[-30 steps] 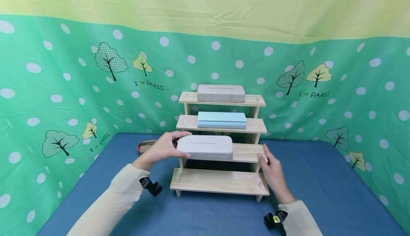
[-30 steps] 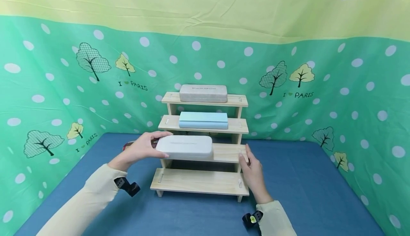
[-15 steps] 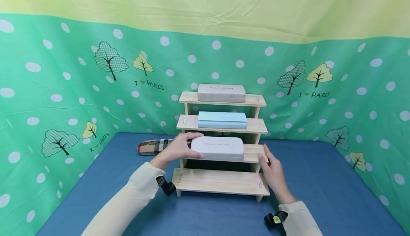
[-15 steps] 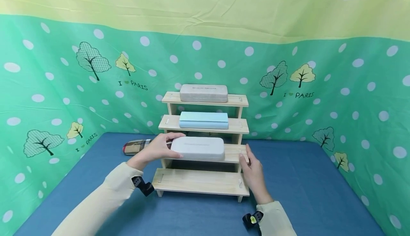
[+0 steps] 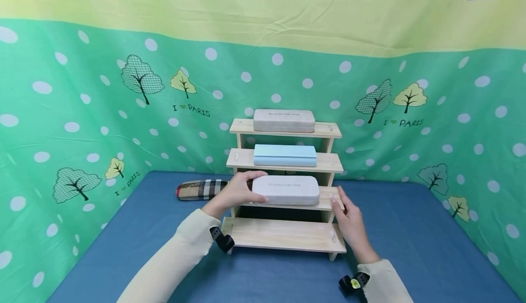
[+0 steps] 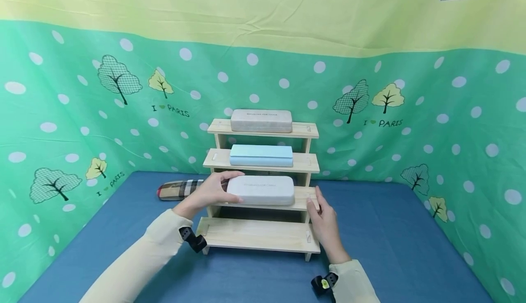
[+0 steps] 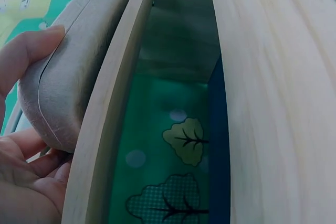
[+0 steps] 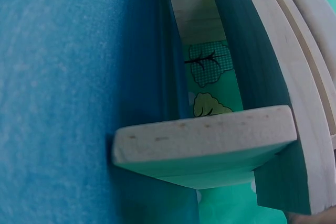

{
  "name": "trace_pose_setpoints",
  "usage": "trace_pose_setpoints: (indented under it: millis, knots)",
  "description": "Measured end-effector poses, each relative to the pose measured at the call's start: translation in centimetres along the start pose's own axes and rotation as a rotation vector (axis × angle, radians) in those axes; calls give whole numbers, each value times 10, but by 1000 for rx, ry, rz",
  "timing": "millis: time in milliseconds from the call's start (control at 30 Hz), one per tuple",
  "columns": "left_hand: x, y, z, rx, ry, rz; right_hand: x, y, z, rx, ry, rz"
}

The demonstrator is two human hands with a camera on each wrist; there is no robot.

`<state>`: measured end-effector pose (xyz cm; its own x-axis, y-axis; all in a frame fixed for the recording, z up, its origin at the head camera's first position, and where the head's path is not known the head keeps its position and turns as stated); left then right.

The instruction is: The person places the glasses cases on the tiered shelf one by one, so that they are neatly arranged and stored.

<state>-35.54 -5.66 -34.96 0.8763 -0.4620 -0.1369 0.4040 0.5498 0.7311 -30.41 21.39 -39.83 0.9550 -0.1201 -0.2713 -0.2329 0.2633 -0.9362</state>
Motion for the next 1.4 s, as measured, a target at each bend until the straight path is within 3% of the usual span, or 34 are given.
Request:
trace_pose_setpoints:
  millis: [300, 1167, 1400]
  knots:
    - [-2, -2, -4, 46, 6, 20, 0, 0, 1, 2, 5, 13]
    - [2, -1, -7, 65, -51, 30, 1, 0, -1, 8, 1, 6]
    - [12, -3, 4, 120, 7, 21, 1, -1, 0, -2, 1, 20]
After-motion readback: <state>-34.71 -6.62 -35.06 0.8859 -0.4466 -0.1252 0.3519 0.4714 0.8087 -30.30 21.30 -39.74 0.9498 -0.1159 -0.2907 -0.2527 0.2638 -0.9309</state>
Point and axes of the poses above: each hand's wrist, its own x-axis away from the middle knuckle, its own z-axis out of the back of the hand, y = z × x, the point moved 10 cm from there along -x, towards the middle knuckle, and after that the axes turned 15 degrees about -x, right-handed, at the moved point
